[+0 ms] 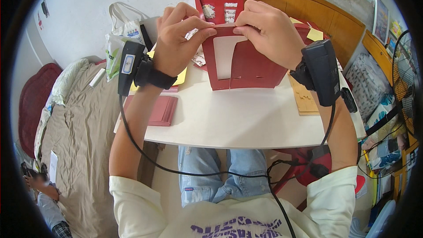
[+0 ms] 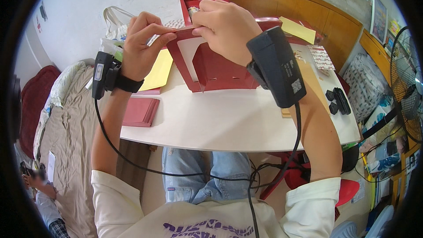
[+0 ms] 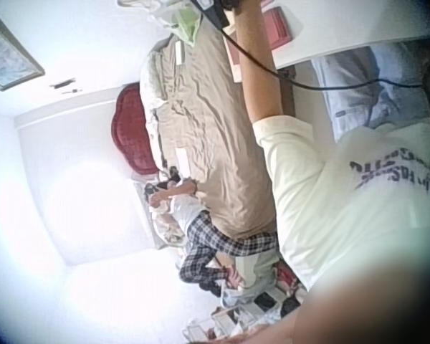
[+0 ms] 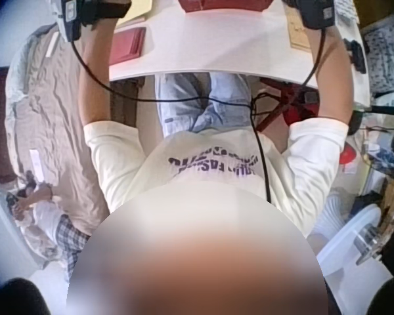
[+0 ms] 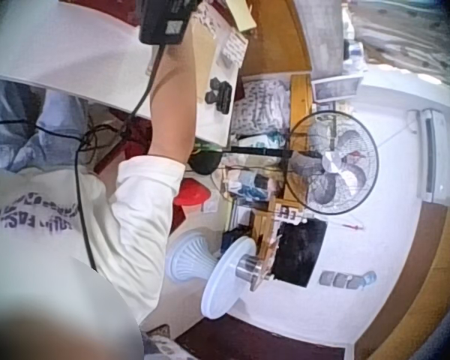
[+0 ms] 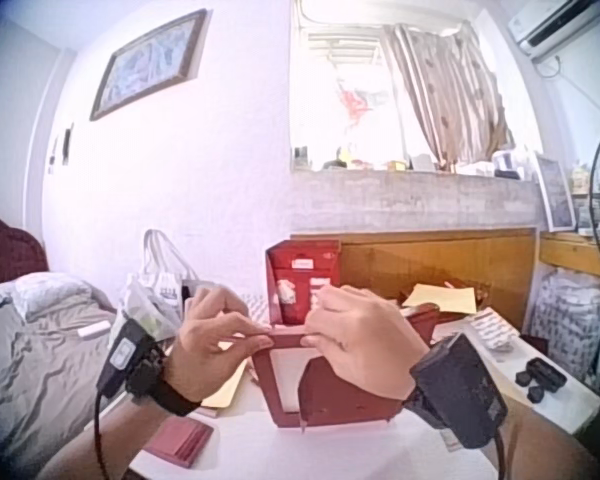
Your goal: Folding and assembling red cardstock 'money wallet' packaging folders and inserting paper.
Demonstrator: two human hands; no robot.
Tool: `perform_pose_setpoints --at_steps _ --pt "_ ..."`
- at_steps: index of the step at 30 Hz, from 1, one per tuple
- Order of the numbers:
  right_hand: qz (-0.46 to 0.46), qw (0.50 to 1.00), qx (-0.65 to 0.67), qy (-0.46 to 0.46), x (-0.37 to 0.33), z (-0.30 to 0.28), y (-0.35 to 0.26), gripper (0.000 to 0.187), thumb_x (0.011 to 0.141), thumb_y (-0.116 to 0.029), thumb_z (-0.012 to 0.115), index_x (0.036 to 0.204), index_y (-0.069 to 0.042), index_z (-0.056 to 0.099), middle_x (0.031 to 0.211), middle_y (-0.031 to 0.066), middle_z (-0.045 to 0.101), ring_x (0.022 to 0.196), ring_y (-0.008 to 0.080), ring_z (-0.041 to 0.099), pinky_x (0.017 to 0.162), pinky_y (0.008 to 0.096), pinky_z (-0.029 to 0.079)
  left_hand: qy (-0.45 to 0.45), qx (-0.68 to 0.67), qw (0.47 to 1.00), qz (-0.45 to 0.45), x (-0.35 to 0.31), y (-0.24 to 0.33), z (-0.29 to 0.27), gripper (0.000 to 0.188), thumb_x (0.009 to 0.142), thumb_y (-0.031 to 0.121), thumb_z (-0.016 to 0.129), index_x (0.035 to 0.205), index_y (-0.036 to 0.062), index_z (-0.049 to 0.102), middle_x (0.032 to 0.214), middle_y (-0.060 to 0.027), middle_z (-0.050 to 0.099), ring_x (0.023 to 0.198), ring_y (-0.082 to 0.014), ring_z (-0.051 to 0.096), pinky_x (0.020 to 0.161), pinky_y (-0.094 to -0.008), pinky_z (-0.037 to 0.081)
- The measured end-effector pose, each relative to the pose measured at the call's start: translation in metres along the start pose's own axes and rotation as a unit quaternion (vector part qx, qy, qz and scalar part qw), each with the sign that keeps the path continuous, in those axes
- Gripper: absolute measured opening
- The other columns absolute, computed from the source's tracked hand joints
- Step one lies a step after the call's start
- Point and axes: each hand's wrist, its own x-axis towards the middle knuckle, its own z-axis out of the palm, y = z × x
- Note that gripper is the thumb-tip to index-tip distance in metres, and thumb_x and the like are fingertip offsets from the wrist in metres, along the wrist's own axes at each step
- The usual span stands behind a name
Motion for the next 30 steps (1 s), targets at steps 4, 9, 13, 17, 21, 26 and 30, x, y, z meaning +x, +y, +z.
perform_pose_setpoints --at_steps 4,9,13,17,21,26,30 --pt "0.011 0.999 0.043 -0.019 0.004 0.001 0.003 0.007 0.080 -0.003 0.066 0.081 0.001 0.060 0.076 0.0106 0.056 0.070 0.0271 0.055 0.063 0.0357 0.044 0.005 -0.019 1.000 -0.016 -0.001 -0.002 0.000 0.011 0.074 0.020 0.077 0.082 0.0139 0.072 0.091 0.0008 0.055 0.089 -0.0193 0.050 0.080 -0.0350 0.034" --pt "0.011 0.997 0.069 -0.032 0.003 0.001 0.007 0.007 0.081 -0.004 0.066 0.082 0.001 0.061 0.077 0.0106 0.059 0.069 0.0266 0.056 0.063 0.0344 0.045 0.005 0.028 1.000 0.012 0.003 0.004 -0.002 0.012 0.073 0.019 0.077 0.080 0.0127 0.070 0.090 0.0003 0.054 0.090 -0.0197 0.050 0.081 -0.0363 0.033" --pt "0.027 0.997 0.038 -0.061 0.001 -0.011 0.011 0.010 0.084 -0.011 0.063 0.086 -0.002 0.065 0.082 0.0104 0.062 0.076 0.0277 0.058 0.070 0.0357 0.047 -0.021 0.038 0.999 0.023 0.003 -0.001 -0.005 0.011 0.076 0.018 0.075 0.082 0.0121 0.068 0.091 0.0001 0.054 0.090 -0.0196 0.050 0.082 -0.0370 0.033" --pt "0.025 0.996 0.018 -0.085 -0.004 -0.022 0.010 0.014 0.087 -0.016 0.061 0.087 -0.003 0.066 0.084 0.0115 0.063 0.083 0.0296 0.060 0.076 0.0390 0.049 -0.048 0.034 0.998 0.026 0.003 0.001 -0.013 0.007 0.080 0.017 0.071 0.082 0.0121 0.067 0.092 0.0012 0.054 0.091 -0.0192 0.050 0.083 -0.0370 0.032" --pt "0.001 0.998 -0.014 -0.068 -0.007 -0.010 0.006 0.006 0.085 -0.009 0.062 0.087 -0.003 0.062 0.082 0.0099 0.060 0.078 0.0283 0.056 0.071 0.0366 0.045 -0.091 0.083 0.990 0.063 0.012 0.012 -0.018 0.007 0.081 0.014 0.069 0.087 0.0125 0.067 0.095 0.0021 0.055 0.093 -0.0179 0.051 0.083 -0.0375 0.033" --pt "-0.038 0.998 -0.012 -0.056 -0.004 -0.008 -0.001 0.011 0.088 -0.012 0.059 0.087 -0.002 0.063 0.082 0.0141 0.060 0.076 0.0345 0.060 0.071 0.0413 0.050 -0.152 0.074 0.981 0.096 0.022 0.024 -0.004 0.011 0.083 0.010 0.063 0.093 0.0117 0.064 0.090 0.0013 0.060 0.092 -0.0187 0.055 0.080 -0.0352 0.037" --pt "-0.030 0.996 -0.009 -0.084 -0.007 -0.014 0.001 0.011 0.087 -0.015 0.062 0.087 -0.004 0.063 0.085 0.0111 0.060 0.081 0.0304 0.060 0.074 0.0395 0.048 -0.137 0.036 0.985 0.101 0.020 0.019 0.000 0.007 0.084 0.010 0.062 0.090 0.0110 0.063 0.084 -0.0002 0.059 0.088 -0.0207 0.056 0.077 -0.0347 0.039"
